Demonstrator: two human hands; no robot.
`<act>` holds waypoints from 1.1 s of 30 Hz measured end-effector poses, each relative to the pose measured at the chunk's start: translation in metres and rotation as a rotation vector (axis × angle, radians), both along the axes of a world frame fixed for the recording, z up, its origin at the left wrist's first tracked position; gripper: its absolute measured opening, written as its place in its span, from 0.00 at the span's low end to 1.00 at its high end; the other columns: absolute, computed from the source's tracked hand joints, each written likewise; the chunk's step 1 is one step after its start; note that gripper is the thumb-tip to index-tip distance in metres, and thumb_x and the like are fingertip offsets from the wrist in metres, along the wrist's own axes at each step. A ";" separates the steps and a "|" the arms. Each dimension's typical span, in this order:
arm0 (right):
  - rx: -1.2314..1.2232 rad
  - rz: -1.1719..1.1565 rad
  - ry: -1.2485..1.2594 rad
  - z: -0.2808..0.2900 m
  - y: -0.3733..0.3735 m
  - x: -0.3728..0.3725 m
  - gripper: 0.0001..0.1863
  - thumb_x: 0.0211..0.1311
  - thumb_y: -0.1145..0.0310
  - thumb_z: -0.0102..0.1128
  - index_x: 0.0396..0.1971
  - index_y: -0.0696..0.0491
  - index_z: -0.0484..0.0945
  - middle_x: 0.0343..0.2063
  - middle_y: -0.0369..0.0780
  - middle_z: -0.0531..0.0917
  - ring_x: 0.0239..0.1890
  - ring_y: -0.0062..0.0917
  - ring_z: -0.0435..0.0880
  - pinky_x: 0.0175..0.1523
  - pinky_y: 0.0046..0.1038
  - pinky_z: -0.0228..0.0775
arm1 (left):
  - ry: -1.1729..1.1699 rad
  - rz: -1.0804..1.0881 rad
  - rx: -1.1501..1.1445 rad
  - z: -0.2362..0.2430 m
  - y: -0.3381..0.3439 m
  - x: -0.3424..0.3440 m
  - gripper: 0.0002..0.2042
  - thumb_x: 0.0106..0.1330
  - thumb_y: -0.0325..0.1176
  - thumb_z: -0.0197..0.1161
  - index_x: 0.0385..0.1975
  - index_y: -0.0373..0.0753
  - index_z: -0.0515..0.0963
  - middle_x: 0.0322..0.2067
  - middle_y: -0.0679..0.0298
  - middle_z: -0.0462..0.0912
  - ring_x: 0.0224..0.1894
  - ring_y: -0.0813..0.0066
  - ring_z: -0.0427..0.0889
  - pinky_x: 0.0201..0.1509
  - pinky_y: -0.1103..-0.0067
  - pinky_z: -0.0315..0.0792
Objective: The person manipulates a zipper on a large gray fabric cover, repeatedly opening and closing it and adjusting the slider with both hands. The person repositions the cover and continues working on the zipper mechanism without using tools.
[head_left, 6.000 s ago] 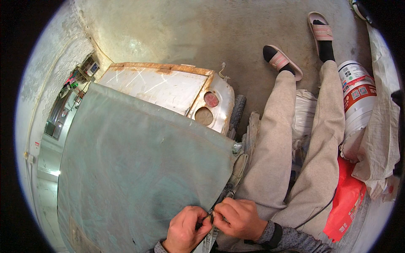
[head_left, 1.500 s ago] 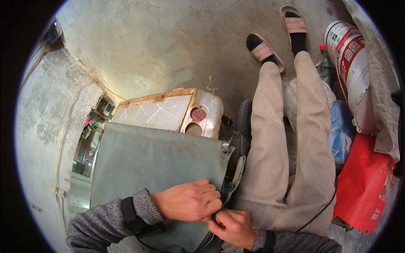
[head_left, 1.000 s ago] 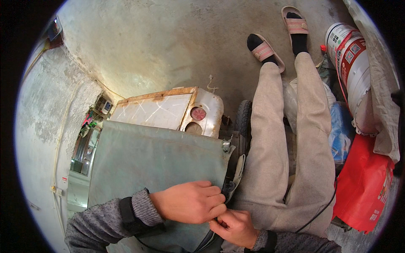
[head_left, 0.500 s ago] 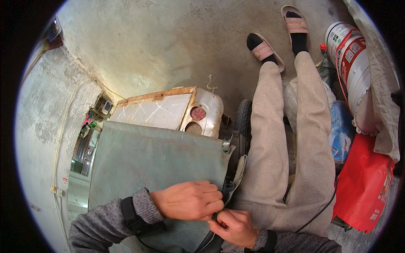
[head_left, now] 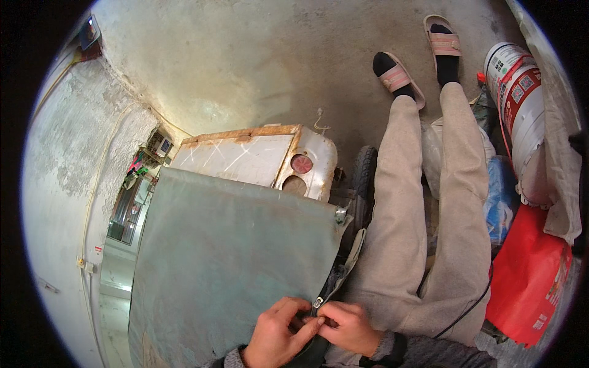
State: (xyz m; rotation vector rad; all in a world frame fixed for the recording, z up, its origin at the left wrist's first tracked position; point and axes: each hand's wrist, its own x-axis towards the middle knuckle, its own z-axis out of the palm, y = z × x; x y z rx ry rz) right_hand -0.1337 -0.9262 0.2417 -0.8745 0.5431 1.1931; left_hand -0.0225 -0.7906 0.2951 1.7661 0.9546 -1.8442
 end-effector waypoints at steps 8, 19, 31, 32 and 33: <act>0.152 -0.030 0.054 -0.007 -0.006 0.012 0.12 0.59 0.70 0.71 0.37 0.58 0.78 0.22 0.38 0.77 0.23 0.25 0.80 0.29 0.26 0.72 | 0.333 0.450 0.348 -0.002 0.006 -0.002 0.09 0.66 0.29 0.69 0.41 0.33 0.79 0.20 0.72 0.78 0.17 0.89 0.70 0.19 0.86 0.62; 0.139 -0.026 0.722 -0.023 -0.006 0.025 0.16 0.69 0.63 0.63 0.28 0.61 0.79 0.21 0.35 0.82 0.23 0.14 0.79 0.28 0.20 0.71 | 0.263 0.528 0.361 0.005 0.012 -0.008 0.07 0.69 0.27 0.66 0.40 0.30 0.79 0.17 0.71 0.75 0.15 0.88 0.68 0.17 0.85 0.59; 0.191 -0.110 0.851 -0.023 -0.003 0.027 0.16 0.72 0.63 0.59 0.27 0.60 0.79 0.23 0.35 0.82 0.23 0.13 0.78 0.29 0.19 0.71 | 0.273 0.558 0.311 0.007 0.020 -0.013 0.07 0.70 0.27 0.63 0.43 0.30 0.79 0.21 0.70 0.77 0.17 0.87 0.70 0.18 0.85 0.62; 0.188 -0.102 0.866 -0.022 -0.002 0.027 0.16 0.72 0.63 0.59 0.27 0.59 0.79 0.22 0.35 0.82 0.23 0.13 0.78 0.29 0.19 0.71 | 0.280 0.572 0.308 0.007 0.021 -0.014 0.08 0.71 0.27 0.63 0.43 0.30 0.78 0.21 0.70 0.77 0.17 0.87 0.70 0.18 0.85 0.63; 0.191 -0.114 0.854 -0.022 -0.002 0.026 0.15 0.72 0.64 0.59 0.27 0.59 0.78 0.23 0.35 0.82 0.23 0.13 0.78 0.28 0.18 0.71 | 0.287 0.587 0.305 0.008 0.022 -0.014 0.08 0.71 0.27 0.63 0.44 0.30 0.78 0.22 0.70 0.77 0.17 0.87 0.70 0.18 0.85 0.63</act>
